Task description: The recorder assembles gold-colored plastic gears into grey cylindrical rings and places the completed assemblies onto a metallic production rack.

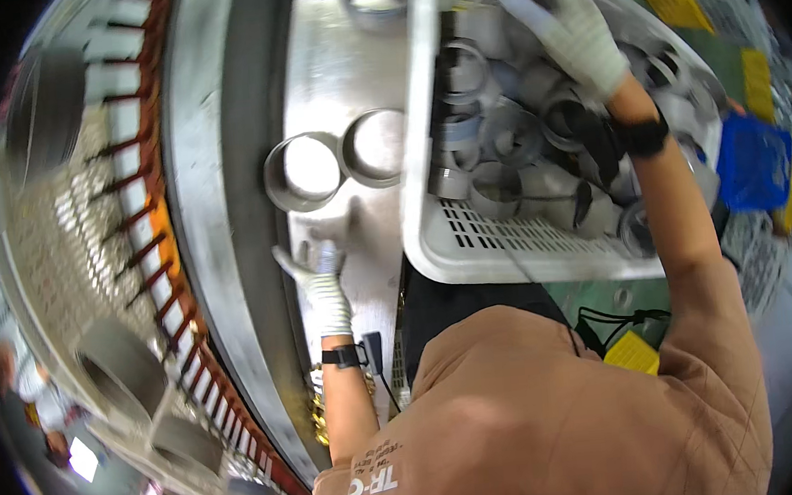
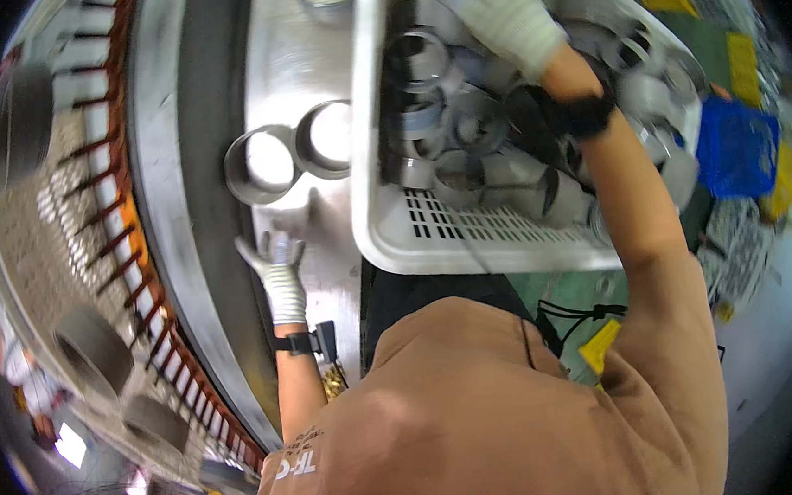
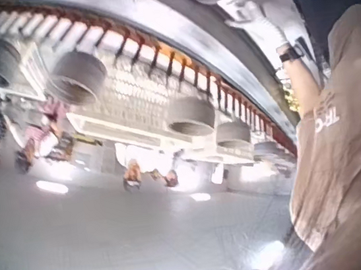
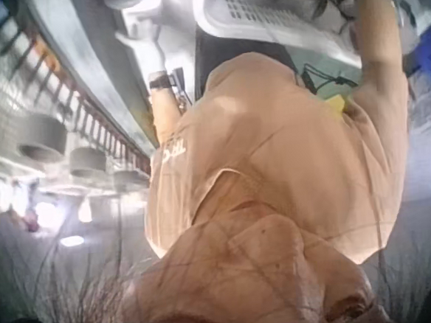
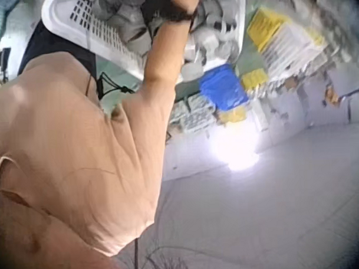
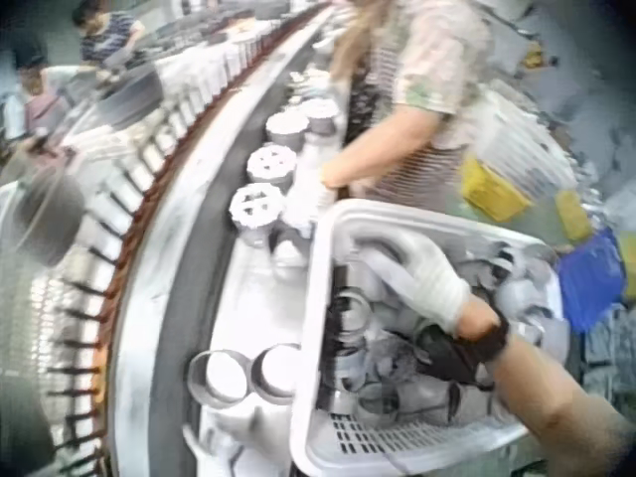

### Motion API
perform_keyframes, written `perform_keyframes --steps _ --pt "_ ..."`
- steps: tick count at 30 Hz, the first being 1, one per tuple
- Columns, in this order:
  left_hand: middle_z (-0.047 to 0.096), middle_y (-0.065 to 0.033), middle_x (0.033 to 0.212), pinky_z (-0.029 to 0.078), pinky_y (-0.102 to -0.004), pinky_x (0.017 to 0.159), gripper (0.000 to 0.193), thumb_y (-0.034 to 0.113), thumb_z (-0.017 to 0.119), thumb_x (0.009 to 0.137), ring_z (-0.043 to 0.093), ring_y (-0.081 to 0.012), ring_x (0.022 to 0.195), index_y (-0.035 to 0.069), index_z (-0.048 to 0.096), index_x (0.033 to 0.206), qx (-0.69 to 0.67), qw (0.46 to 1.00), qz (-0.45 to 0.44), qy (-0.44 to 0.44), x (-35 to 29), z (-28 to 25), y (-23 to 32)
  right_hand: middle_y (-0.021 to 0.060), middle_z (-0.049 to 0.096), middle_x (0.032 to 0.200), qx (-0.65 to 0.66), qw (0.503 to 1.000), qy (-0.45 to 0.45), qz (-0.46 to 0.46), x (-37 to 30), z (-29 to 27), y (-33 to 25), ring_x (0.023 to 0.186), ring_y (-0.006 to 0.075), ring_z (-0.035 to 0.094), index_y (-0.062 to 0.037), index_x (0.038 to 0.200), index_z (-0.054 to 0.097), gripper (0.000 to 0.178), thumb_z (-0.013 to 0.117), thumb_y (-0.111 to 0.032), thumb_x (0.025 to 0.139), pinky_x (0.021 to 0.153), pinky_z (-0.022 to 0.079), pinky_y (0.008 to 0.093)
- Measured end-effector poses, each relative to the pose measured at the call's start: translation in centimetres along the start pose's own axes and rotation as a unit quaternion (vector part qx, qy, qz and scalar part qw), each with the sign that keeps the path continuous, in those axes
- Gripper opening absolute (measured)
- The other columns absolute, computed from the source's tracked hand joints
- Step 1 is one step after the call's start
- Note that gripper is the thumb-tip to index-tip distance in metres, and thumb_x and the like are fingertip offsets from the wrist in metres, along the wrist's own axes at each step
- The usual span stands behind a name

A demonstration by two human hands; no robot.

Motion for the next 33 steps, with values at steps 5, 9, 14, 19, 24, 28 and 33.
perform_keyframes --steps 5,9,14,19,24,28,33 --pt "0.049 -0.0192 0.137 0.055 -0.0529 0.088 0.115 0.013 0.077 0.087 0.064 -0.0294 0.105 0.028 -0.014 0.157 0.016 0.996 -0.039 -0.077 7.0 8.3 2.4 0.0218 0.064 0.128 -0.145 0.92 0.002 0.363 -25.6 -10.4 16.1 0.122 0.0334 0.059 -0.0048 0.133 0.059 0.05 0.07 -0.029 0.09 0.106 0.043 0.0377" --pt "0.055 -0.0183 0.134 0.058 -0.04 0.074 0.108 0.004 0.079 0.083 0.066 -0.0258 0.097 0.018 0.004 0.159 0.031 0.999 0.004 -0.039 8.5 16.1 4.3 0.0161 0.069 0.117 0.008 0.82 0.105 0.562 -35.8 -12.7 16.7 0.112 0.0235 0.064 -0.004 0.133 0.058 0.051 0.073 -0.023 0.089 0.1 0.047 0.0338" --pt "0.053 -0.0144 0.136 0.051 -0.0331 0.093 0.066 0.024 0.075 0.091 0.059 -0.0219 0.114 0.005 0.041 0.145 0.048 0.983 0.066 -0.164 15.9 21.5 8.5 0.0213 0.063 0.127 -0.018 0.865 0.113 0.489 -35.0 -9.4 18.7 0.118 0.0311 0.062 -0.0052 0.136 0.056 0.057 0.075 -0.018 0.084 0.104 0.046 0.0383" --pt "0.04 -0.0225 0.152 0.038 -0.046 0.114 0.074 0.044 0.055 0.101 0.042 -0.0353 0.14 0.002 0.025 0.154 0.046 0.962 0.063 -0.262 15.3 21.5 12.0 0.0233 0.059 0.133 -0.059 0.902 0.087 0.418 -25.2 -5.7 27.6 0.126 0.0382 0.055 -0.004 0.143 0.047 0.075 0.077 -0.033 0.081 0.108 0.043 0.0396" --pt "0.058 -0.0208 0.128 0.052 -0.0385 0.093 0.053 0.031 0.057 0.1 0.061 -0.0285 0.108 0.0 0.045 0.142 0.088 0.994 -0.058 -0.017 11.1 11.3 11.3 0.0203 0.067 0.125 0.101 0.862 -0.226 0.442 -19.1 -2.2 35.2 0.114 0.0351 0.063 -0.0027 0.131 0.06 0.084 0.088 -0.044 0.063 0.101 0.048 0.0389" --pt "0.067 -0.006 0.084 0.046 -0.0242 0.057 0.025 0.019 0.059 0.098 0.054 -0.0084 0.062 0.002 0.067 0.115 0.228 0.953 0.2 -0.015 2.5 21.4 16.2 0.0208 0.068 0.121 -0.042 0.838 -0.178 0.514 -19.0 -1.5 35.2 0.116 0.0375 0.062 -0.0066 0.122 0.068 0.064 0.081 -0.044 0.071 0.101 0.05 0.0441" --pt "0.063 -0.0106 0.128 0.043 -0.0345 0.105 0.036 0.014 0.062 0.097 0.056 -0.0199 0.121 0.005 0.06 0.131 0.426 0.768 0.199 -0.435 -6.2 38.4 12.4 0.0247 0.066 0.121 0.005 0.834 -0.019 0.552 -20.4 -4.0 32.8 0.116 0.0376 0.062 -0.0018 0.118 0.068 0.061 0.074 -0.048 0.078 0.099 0.05 0.043"
Point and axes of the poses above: each hand's wrist, its own x-axis towards the middle knuckle, its own z-axis out of the palm, y = z × x, the point moved 3 cm from there along x, towards the middle knuckle
